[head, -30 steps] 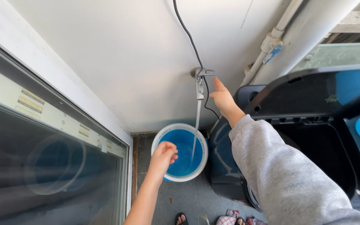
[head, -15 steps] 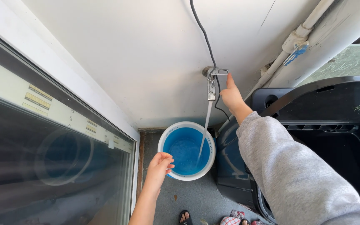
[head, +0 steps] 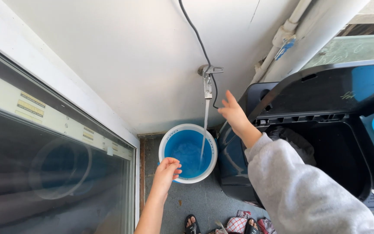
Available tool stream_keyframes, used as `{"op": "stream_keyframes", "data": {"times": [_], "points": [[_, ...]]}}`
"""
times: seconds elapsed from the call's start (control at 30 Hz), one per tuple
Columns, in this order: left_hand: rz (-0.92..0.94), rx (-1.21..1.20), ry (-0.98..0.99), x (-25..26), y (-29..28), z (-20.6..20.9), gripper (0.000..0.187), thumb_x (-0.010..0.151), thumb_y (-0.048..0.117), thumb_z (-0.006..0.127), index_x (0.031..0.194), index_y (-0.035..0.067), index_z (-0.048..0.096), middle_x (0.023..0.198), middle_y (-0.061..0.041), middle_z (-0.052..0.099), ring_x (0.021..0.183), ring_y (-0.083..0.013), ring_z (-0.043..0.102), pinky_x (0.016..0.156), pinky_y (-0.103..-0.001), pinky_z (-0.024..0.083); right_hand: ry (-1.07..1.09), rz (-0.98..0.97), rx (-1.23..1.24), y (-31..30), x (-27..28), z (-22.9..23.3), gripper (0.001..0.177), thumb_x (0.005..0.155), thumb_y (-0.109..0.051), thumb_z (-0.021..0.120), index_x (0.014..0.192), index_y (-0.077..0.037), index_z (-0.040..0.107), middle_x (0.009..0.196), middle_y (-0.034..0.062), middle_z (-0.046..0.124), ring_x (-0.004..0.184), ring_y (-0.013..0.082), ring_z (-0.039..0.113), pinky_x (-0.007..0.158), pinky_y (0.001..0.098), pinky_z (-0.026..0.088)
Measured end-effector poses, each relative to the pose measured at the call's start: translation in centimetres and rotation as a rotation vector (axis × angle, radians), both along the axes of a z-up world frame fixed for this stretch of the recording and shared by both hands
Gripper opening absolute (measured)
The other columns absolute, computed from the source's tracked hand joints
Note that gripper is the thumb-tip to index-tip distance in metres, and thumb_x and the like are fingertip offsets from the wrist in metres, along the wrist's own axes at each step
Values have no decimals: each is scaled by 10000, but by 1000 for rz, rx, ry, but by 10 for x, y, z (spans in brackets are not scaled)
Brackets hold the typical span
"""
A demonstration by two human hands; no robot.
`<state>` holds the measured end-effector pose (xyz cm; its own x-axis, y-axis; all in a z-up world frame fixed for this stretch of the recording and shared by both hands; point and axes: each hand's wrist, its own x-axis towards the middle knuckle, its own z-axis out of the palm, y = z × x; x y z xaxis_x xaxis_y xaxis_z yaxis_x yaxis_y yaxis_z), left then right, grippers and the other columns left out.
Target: The person loads clothes into a top-loading washing machine, adds detergent, and pours water from a bucket into the machine. They repeat the process with additional garments from a blue laundry bag.
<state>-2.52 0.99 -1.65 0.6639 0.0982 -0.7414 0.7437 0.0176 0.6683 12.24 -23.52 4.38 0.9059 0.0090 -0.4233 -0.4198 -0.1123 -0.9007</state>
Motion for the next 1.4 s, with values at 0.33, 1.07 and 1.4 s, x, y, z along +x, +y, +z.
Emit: {"op": "stream_keyframes", "data": {"times": [0.33, 1.07, 1.4], "points": [[-30, -51, -56, -30, -19, 28, 124, 1010, 179, 557, 1006, 109, 659, 1041, -69, 713, 869, -174, 659, 784, -313, 532, 198, -7, 200, -29, -121, 68, 589, 927, -187, 550, 1499, -58, 497, 1572, 152, 519, 1372, 313, 584, 1120, 451, 482], [5, -58, -263, -87, -137, 94, 250, 1009, 126, 590, 1165, 35, 762, 1104, -161, 734, 987, -227, 693, 896, -350, 560, 54, -150, 432, -151, -225, 60, 336, 994, -21, 501, 1258, 54, 695, 1081, 188, 725, 1020, 266, 686, 935, 458, 521], [-35, 70, -383, -90, -151, 100, 326, 868, -79, 654, 1164, 28, 741, 1107, -160, 715, 965, -205, 663, 860, -330, 564, 42, -156, 444, -169, -227, 73, 332, 988, -20, 496, 1248, 68, 684, 1071, 210, 722, 1006, 273, 686, 909, 439, 520]]}}
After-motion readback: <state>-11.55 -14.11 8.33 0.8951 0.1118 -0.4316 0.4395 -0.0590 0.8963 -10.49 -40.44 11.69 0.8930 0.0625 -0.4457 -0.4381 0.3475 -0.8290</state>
